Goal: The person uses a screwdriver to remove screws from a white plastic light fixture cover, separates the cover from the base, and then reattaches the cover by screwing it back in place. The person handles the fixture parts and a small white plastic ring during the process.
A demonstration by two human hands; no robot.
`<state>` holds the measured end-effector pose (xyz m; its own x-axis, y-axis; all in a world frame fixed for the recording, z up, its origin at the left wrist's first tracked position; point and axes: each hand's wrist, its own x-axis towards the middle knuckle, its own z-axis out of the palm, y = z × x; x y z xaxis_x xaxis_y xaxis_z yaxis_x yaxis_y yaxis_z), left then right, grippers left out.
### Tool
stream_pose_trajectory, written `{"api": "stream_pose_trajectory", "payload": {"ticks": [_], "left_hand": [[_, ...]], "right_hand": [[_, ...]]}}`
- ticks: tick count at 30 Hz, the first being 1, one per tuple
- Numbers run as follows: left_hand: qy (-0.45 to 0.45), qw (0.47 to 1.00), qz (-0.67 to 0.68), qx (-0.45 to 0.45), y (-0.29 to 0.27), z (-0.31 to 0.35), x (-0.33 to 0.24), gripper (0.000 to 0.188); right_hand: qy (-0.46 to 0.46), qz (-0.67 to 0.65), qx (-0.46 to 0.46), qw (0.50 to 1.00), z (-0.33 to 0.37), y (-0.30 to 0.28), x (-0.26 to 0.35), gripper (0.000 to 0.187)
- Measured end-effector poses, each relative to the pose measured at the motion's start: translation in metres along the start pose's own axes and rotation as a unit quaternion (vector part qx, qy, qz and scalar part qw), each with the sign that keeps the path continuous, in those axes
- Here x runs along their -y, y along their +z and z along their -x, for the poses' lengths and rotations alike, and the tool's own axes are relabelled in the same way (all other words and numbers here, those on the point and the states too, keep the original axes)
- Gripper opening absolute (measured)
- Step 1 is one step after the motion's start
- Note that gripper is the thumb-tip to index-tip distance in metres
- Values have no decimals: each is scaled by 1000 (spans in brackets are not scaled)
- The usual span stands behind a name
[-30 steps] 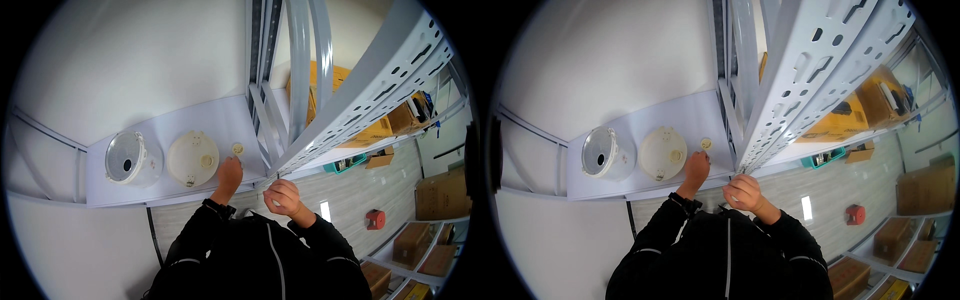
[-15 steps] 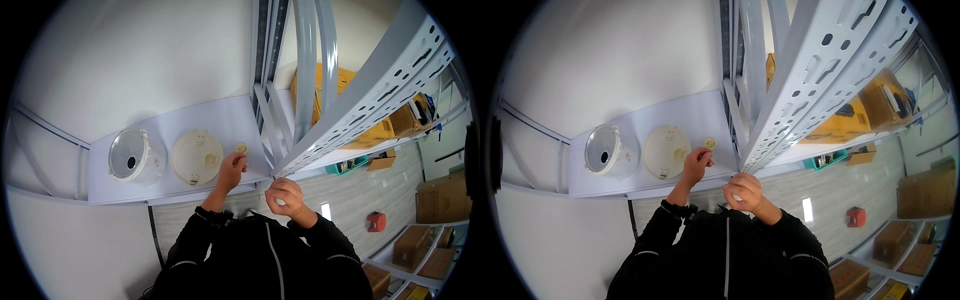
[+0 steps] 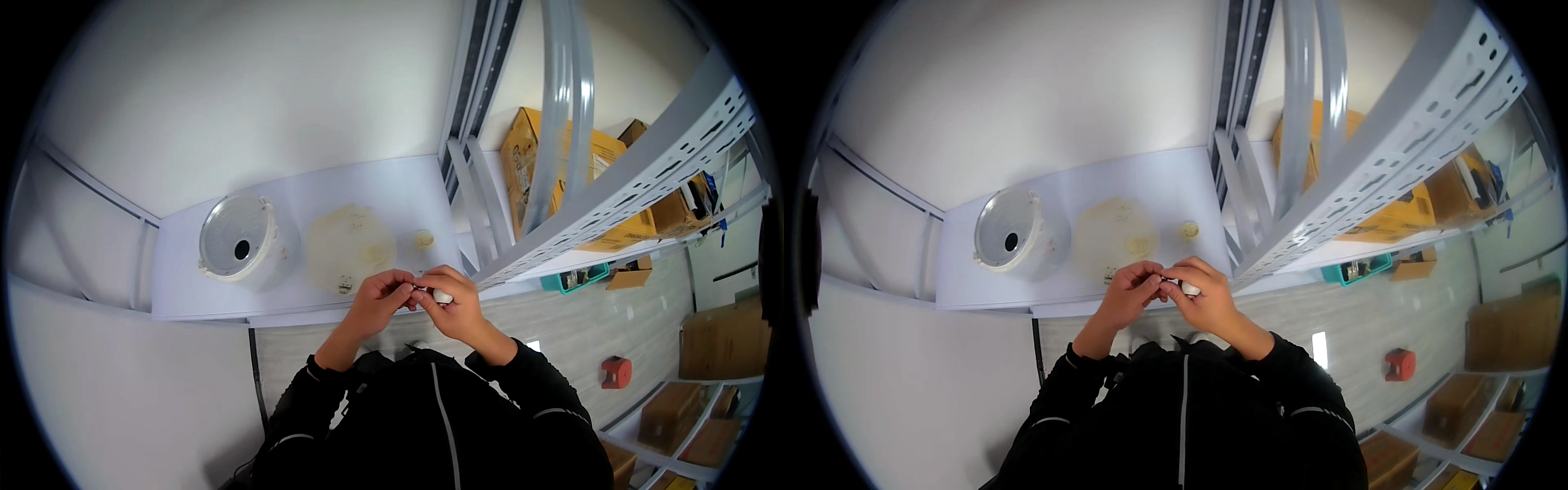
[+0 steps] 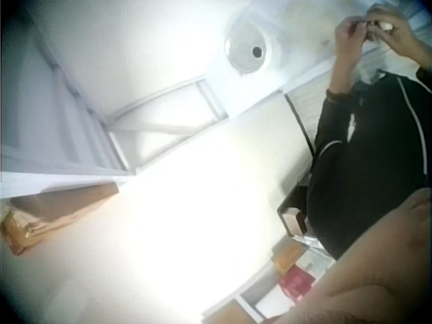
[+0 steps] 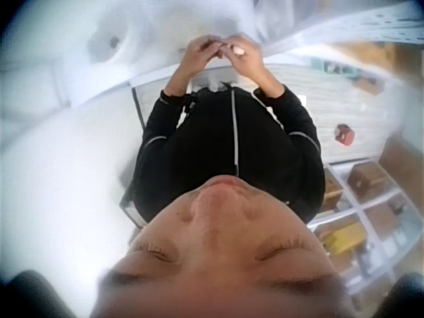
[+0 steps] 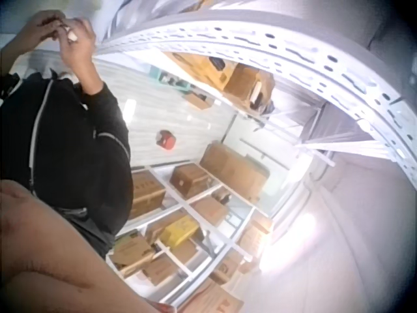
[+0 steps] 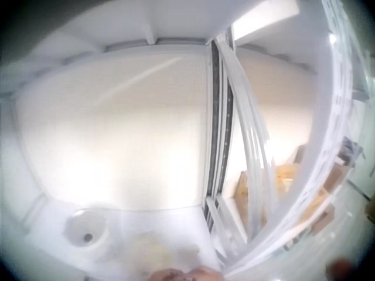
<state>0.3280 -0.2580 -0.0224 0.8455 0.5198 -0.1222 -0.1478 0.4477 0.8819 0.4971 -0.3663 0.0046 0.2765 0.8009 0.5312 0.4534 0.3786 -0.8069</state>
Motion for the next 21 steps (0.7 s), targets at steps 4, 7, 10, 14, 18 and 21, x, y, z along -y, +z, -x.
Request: {"api": "stream_pose_trajectory", "payload": {"ticks": [4, 7, 10, 14, 18, 21], "left_hand": [[6, 997, 80, 3, -13, 21, -11, 26], [67, 996, 52, 14, -20, 33, -25, 25], [108, 993, 37, 25, -37, 41, -30, 22], [142, 990, 8, 20, -56, 55, -40, 19], [161, 986, -50, -2, -75, 70, -49, 17], [151, 988, -31, -32, -94, 81, -49, 16]], "right_hand": [[-10, -14, -27, 999, -3, 27, 11, 20], [-40, -27, -65, 997, -4, 50, 16, 15], [-19, -71, -54, 996, -7, 70, 33, 12], [42, -144, -55, 987, -10, 96, 49, 12], [10, -102, -50, 993, -11, 119, 51, 13], [25, -85, -46, 995, -11, 135, 59, 12]]}}
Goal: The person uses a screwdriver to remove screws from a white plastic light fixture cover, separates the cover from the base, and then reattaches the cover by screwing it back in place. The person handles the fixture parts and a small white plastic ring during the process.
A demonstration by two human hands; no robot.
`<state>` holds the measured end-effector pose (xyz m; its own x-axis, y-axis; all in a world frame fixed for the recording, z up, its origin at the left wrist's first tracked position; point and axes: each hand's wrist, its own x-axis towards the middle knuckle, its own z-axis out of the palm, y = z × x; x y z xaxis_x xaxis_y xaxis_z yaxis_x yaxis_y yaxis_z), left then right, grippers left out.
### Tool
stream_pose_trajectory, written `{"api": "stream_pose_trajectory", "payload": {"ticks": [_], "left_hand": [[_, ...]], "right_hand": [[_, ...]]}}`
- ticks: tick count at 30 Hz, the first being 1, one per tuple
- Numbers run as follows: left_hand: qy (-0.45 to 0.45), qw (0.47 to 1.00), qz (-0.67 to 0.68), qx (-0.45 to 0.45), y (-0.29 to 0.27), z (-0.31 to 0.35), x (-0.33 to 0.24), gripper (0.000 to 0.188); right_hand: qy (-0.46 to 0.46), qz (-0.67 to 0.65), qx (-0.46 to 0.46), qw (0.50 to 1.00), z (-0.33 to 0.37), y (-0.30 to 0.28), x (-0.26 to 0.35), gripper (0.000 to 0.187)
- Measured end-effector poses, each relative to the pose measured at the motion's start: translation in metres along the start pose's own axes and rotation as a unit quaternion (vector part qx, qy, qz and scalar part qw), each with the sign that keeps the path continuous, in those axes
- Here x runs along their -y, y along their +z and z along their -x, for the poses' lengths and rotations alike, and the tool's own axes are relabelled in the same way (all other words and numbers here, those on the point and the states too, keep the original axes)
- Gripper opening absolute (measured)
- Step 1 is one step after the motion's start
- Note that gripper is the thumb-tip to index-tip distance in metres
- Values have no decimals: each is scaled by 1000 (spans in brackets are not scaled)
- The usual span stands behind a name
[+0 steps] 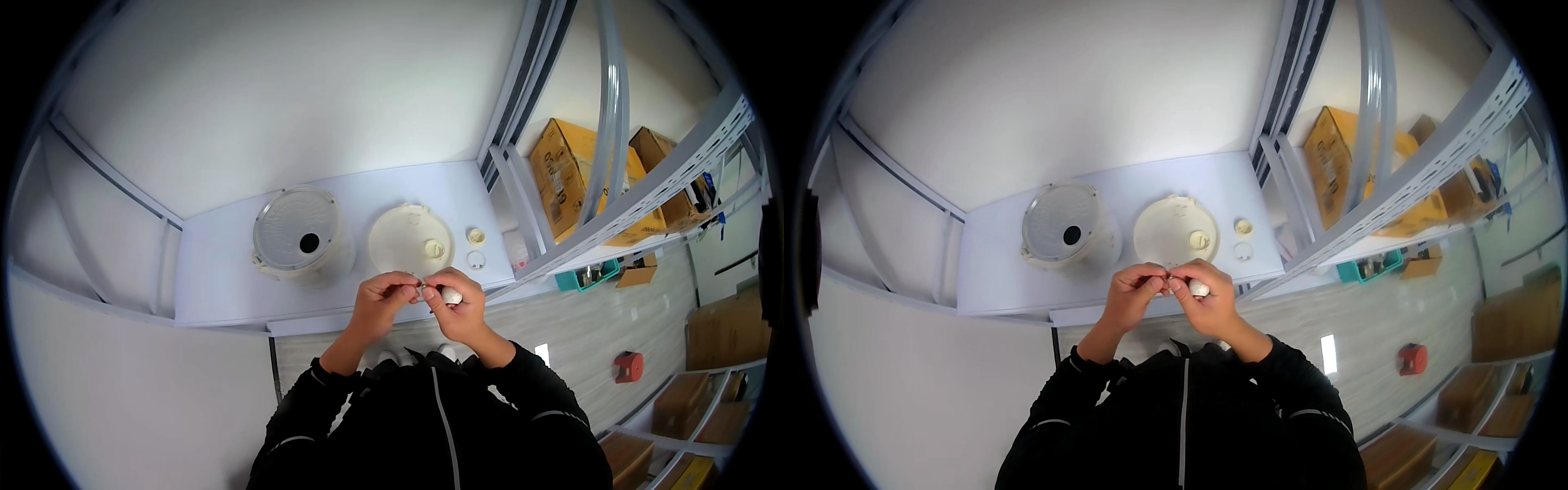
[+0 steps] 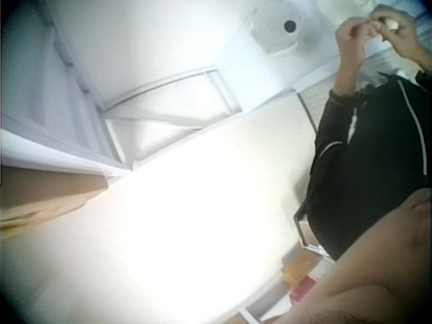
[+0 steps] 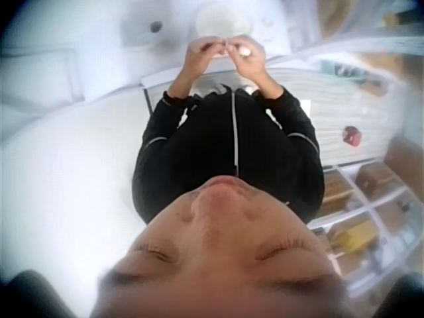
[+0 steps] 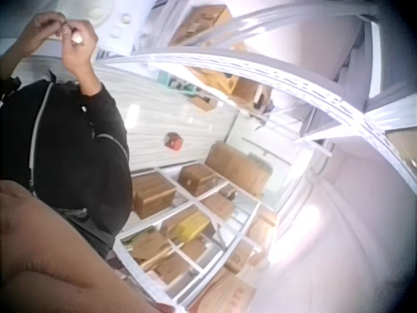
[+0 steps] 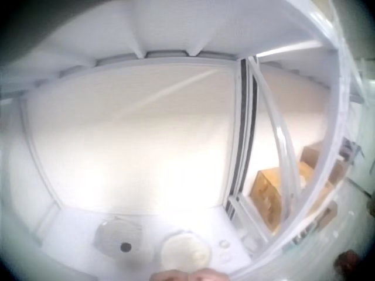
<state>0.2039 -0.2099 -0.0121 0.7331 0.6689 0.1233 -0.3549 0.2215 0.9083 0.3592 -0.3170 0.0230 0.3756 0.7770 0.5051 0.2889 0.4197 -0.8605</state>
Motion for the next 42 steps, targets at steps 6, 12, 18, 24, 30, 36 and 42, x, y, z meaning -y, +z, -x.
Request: {"api": "stream_pose_trajectory", "payload": {"ticks": [6, 12, 18, 24, 30, 36, 42], "left_hand": [[-10, 998, -66, -15, -25, 12, -25, 17], [15, 992, -124, -25, -43, 19, -36, 18], [29, 984, -175, -33, -53, 22, -44, 16], [98, 966, -230, -57, -63, 18, -41, 13], [66, 980, -178, -66, -73, 15, -33, 13], [97, 956, -278, 2, -79, 14, -40, 13], [128, 947, -287, 71, -72, 11, -42, 14]], "right_hand": [[56, -23, 13, 998, 5, 33, -4, 11], [69, -29, 7, 997, 9, 60, -9, 12], [74, 0, 0, 997, 7, 74, -9, 14], [62, 77, 65, 993, -2, 77, 6, 23], [-6, 116, -5, 993, -9, 48, 9, 23], [-115, -91, -229, 962, -12, 12, 33, 27], [-147, -106, -241, 953, -12, 22, 41, 23]]}}
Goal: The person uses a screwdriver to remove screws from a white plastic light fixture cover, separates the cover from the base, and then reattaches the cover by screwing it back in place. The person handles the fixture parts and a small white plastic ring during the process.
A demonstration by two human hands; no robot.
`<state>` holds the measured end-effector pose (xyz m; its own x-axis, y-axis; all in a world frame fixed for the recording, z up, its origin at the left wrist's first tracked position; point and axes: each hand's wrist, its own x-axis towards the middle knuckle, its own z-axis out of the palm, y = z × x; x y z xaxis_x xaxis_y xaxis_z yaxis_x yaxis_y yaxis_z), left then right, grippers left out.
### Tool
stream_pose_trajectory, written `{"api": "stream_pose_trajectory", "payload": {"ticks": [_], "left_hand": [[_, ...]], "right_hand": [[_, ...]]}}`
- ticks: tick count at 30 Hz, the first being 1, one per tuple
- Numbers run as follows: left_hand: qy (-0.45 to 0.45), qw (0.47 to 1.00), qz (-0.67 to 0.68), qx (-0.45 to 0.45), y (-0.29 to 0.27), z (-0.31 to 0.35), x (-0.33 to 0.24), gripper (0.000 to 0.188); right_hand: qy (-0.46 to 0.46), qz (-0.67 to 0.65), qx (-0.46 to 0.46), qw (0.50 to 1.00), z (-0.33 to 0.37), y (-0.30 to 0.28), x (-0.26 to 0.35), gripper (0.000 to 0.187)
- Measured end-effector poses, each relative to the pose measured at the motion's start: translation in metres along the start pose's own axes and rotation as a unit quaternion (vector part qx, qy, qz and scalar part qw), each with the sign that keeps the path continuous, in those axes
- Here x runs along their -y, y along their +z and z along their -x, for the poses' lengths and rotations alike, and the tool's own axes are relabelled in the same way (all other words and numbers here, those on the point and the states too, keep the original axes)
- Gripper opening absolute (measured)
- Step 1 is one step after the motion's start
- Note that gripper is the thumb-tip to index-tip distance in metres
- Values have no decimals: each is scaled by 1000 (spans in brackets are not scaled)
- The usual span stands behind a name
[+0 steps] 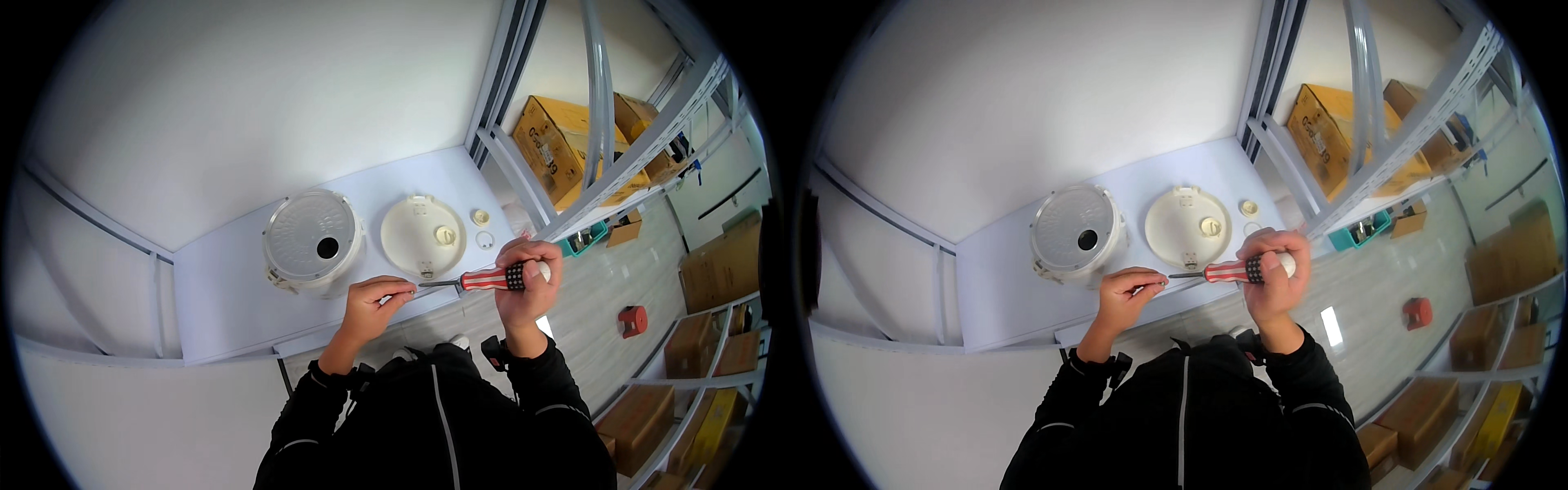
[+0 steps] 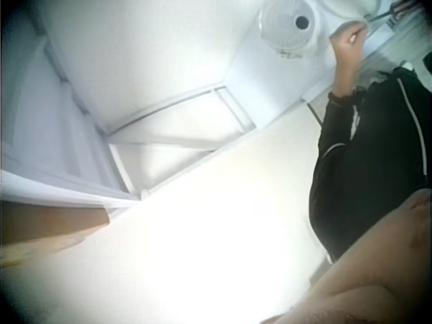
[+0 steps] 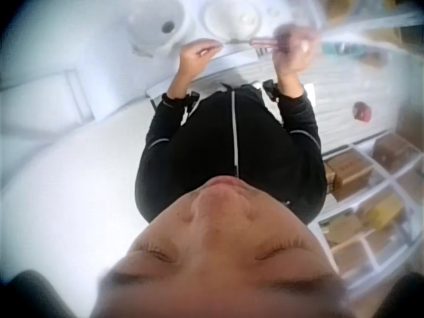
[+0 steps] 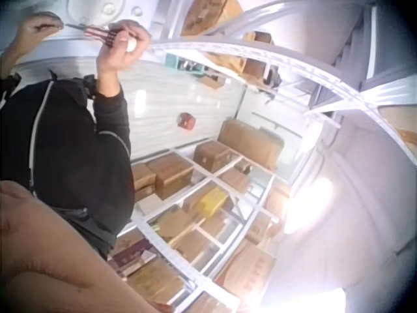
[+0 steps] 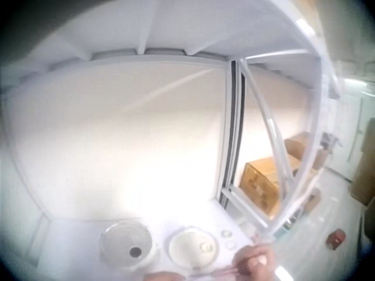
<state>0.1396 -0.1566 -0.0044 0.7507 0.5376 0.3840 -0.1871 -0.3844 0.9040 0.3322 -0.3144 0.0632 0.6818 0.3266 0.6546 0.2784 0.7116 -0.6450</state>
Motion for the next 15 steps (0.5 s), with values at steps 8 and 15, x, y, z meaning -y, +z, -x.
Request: {"api": "stream_pose_trajectory", "payload": {"ticks": [8, 15], "left_hand": [[-15, 999, 36, -10, 4, 5, 3, 17], [-12, 999, 40, -8, 4, 8, 2, 18]], "right_hand": [[26, 16, 0, 1000, 6, -4, 1, 23], [46, 12, -1, 999, 8, 1, 3, 20]]}}
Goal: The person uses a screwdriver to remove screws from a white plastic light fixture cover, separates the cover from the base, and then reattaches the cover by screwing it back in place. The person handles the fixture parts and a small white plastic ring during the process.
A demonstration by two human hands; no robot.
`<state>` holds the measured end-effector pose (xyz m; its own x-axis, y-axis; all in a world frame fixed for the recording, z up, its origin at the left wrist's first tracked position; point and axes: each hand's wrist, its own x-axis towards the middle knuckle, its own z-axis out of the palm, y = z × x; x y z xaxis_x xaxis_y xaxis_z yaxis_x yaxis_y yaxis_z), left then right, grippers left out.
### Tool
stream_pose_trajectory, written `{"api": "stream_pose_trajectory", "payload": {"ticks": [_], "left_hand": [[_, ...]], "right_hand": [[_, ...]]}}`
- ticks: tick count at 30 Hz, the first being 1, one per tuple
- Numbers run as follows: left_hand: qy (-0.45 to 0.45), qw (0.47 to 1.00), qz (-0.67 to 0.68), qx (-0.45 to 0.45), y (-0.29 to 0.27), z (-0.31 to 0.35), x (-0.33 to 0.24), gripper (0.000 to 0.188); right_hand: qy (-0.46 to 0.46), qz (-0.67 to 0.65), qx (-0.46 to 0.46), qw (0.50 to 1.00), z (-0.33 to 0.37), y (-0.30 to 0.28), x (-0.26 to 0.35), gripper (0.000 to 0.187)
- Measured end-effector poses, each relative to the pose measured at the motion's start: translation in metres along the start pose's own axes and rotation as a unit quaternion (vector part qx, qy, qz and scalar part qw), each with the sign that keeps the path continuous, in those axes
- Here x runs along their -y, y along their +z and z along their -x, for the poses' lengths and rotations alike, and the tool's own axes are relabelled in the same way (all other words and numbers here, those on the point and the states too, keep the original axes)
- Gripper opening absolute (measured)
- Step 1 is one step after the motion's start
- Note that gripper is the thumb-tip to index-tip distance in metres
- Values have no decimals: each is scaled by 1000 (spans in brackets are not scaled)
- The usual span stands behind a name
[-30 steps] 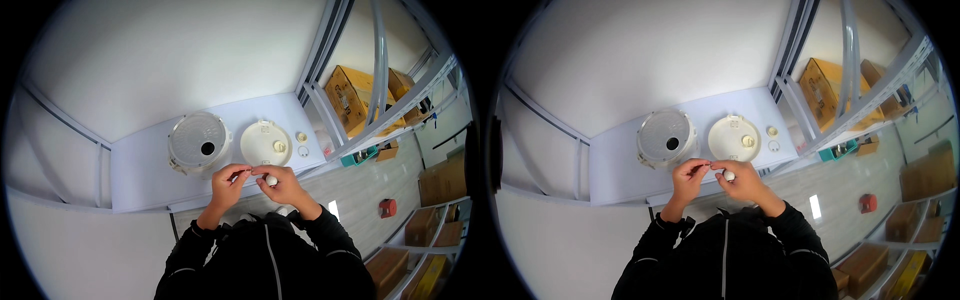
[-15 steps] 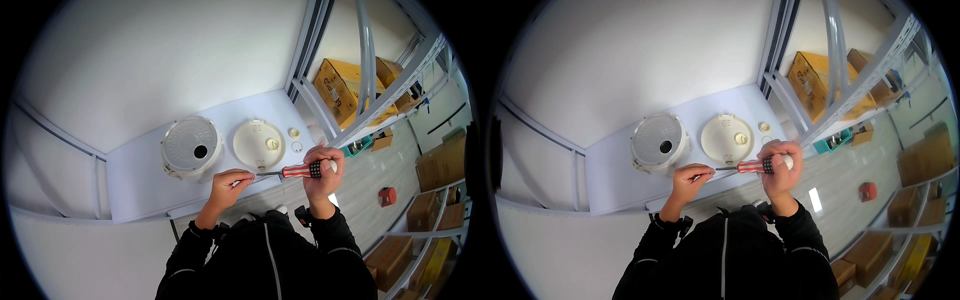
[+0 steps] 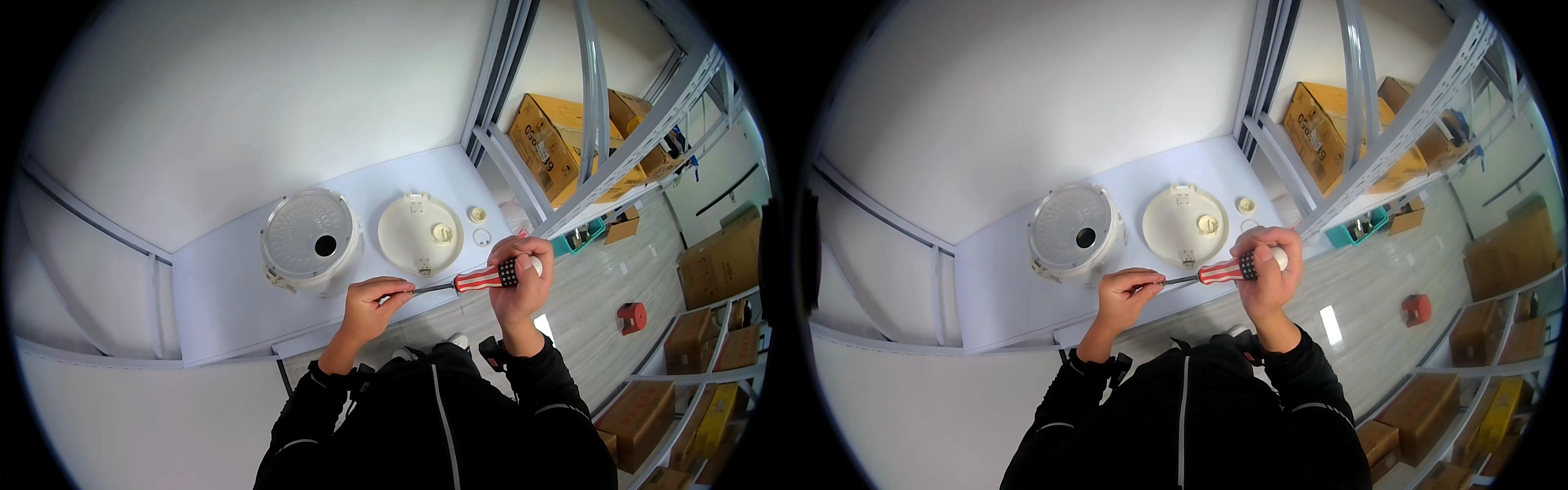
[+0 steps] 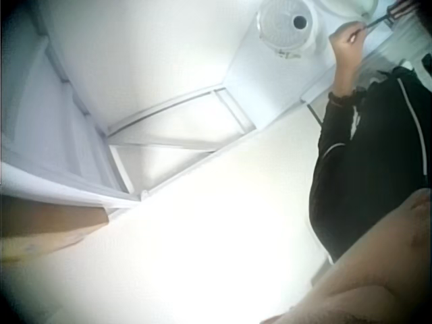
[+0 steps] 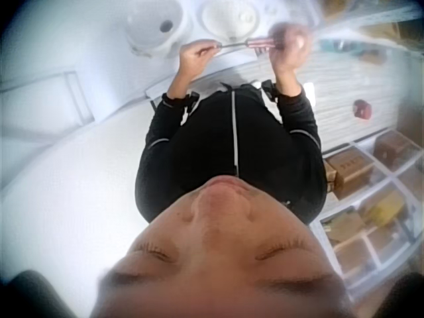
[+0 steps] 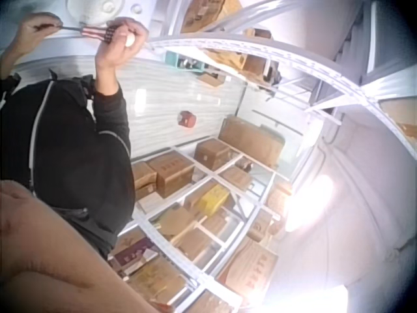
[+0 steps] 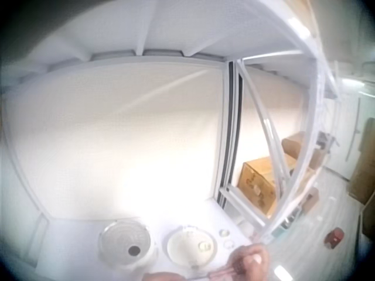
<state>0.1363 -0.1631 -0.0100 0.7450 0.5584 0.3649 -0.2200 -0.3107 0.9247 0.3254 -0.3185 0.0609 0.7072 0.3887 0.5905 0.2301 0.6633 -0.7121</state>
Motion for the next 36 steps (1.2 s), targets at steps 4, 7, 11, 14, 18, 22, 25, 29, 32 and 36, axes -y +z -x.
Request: {"api": "stream_pose_trajectory", "payload": {"ticks": [4, 7, 11, 14, 18, 22, 25, 29, 32, 36], "left_hand": [[-4, 1000, 10, -3, -1, 1, 0, 17], [-8, 1000, 19, -4, -2, 2, -3, 16], [-35, 998, 56, 0, -1, 3, -3, 15], [-54, 995, 90, 3, -2, 5, 0, 14], [-80, 986, 145, -3, -3, 6, 2, 13], [-77, 983, 169, 2, -4, 6, 5, 13], [-59, 989, 133, -2, -6, 6, 6, 13], [-47, 998, 40, -14, -11, 4, 4, 12], [-47, 998, 28, -28, -12, 2, 0, 12], [-62, 994, 57, -72, -5, 2, 6, 15]], "right_hand": [[2, -7, -5, 1000, 0, 1, 0, 20], [3, -11, -7, 1000, -1, 1, 0, 19], [5, -36, -13, 999, -4, 2, 2, 19], [2, -51, -9, 999, -5, 2, 1, 20], [0, -47, -4, 999, -6, 4, 1, 21], [-2, -49, 12, 999, -7, 6, 1, 22], [23, -30, 35, 999, -8, 9, 3, 24], [87, 30, 32, 995, -11, 11, 3, 31], [64, 51, 23, 996, -13, 12, -3, 42], [81, 31, 35, 996, -14, 23, 6, 56]]}}
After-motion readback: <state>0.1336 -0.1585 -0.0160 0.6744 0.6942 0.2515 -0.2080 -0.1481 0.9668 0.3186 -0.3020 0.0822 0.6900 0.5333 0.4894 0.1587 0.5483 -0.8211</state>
